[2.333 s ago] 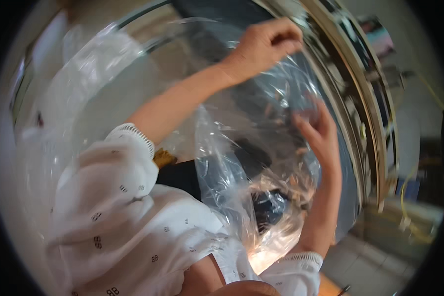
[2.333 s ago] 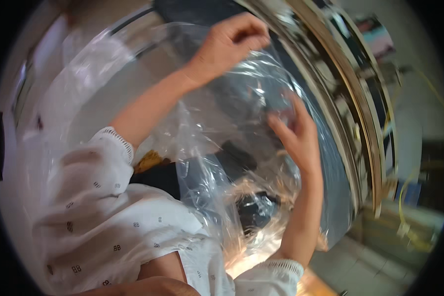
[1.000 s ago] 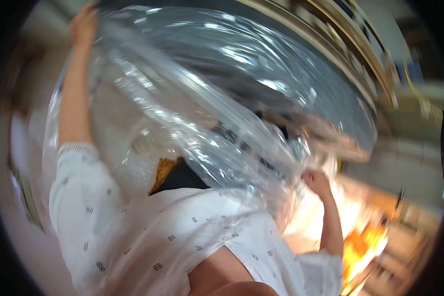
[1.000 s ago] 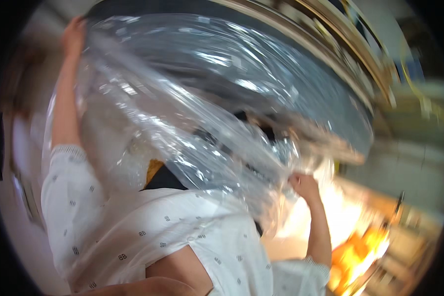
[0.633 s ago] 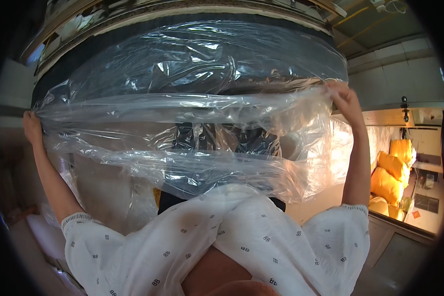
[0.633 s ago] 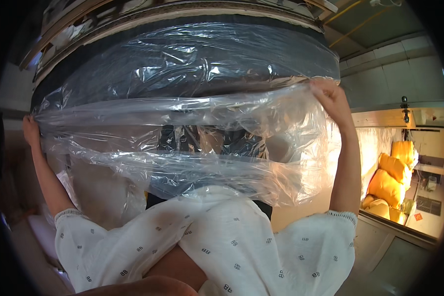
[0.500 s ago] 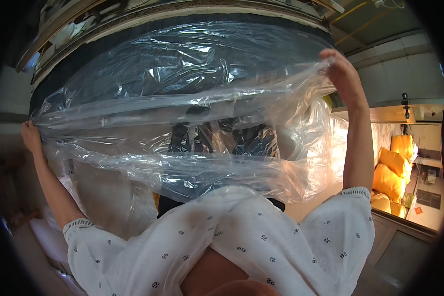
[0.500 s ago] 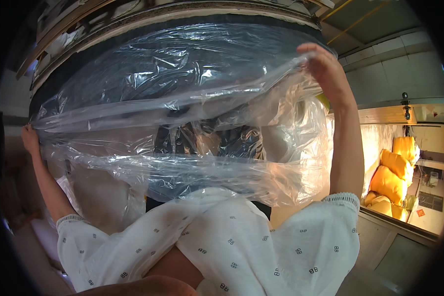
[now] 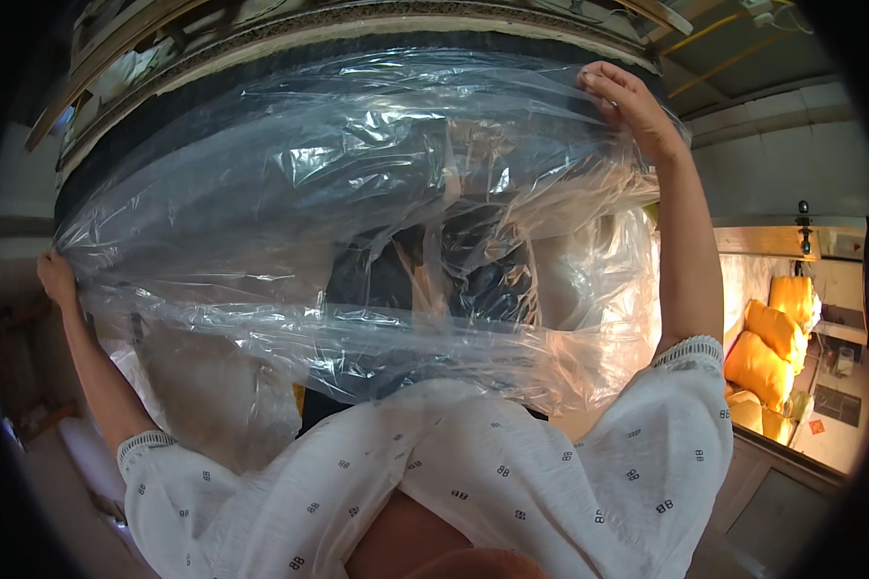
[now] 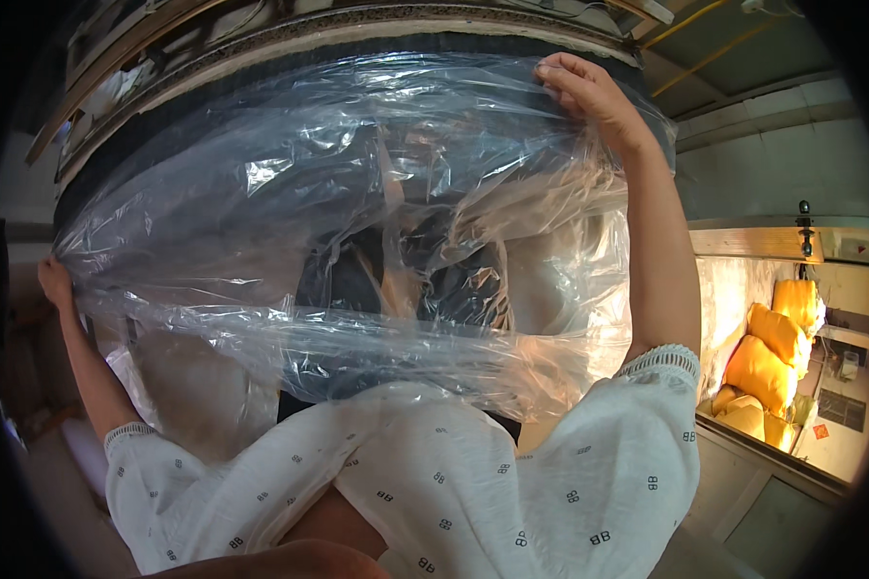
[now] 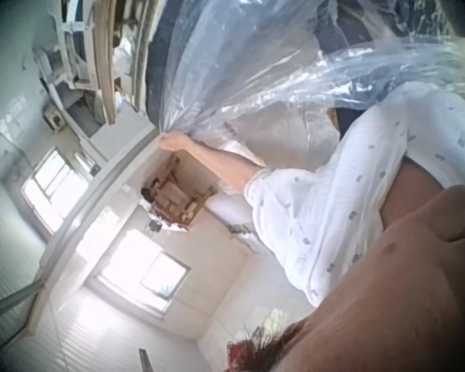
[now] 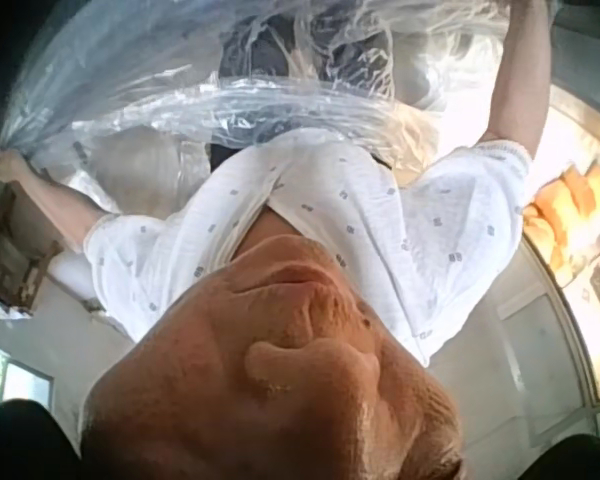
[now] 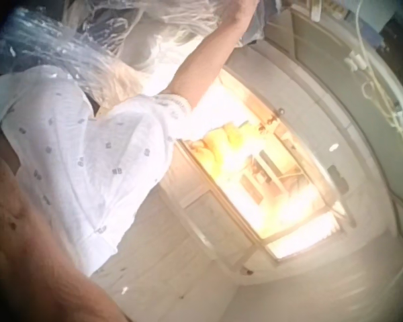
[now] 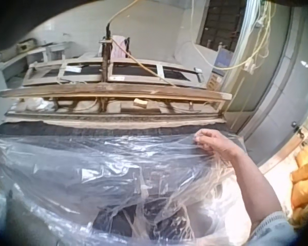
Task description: Wrapping a large object or product with clear plastic film for protection or packaging.
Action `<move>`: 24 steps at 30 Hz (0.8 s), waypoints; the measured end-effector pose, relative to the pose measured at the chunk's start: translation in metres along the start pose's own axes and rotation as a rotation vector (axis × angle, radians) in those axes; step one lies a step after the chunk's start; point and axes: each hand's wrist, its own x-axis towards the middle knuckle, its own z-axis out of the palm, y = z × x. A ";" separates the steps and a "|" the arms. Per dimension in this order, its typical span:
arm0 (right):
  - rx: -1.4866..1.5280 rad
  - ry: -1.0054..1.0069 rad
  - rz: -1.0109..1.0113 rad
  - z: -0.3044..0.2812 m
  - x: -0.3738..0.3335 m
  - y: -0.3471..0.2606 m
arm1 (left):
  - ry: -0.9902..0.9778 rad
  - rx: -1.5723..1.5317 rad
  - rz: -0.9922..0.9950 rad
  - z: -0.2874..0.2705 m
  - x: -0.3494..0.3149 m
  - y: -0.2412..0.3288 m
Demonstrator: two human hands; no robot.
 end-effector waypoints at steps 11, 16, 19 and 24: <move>-0.107 -0.042 -0.227 -0.003 0.024 0.005 | 0.052 -0.112 -0.037 0.010 0.031 -0.058; -0.412 0.259 -0.337 0.032 0.029 0.037 | 0.078 -0.355 -0.075 -0.043 0.030 -0.121; -0.480 0.352 -0.271 0.044 0.030 0.029 | -0.021 -0.691 -0.116 -0.102 0.012 -0.173; -0.515 0.396 -0.432 0.041 0.035 0.031 | -0.200 -1.061 -0.312 -0.148 -0.059 -0.161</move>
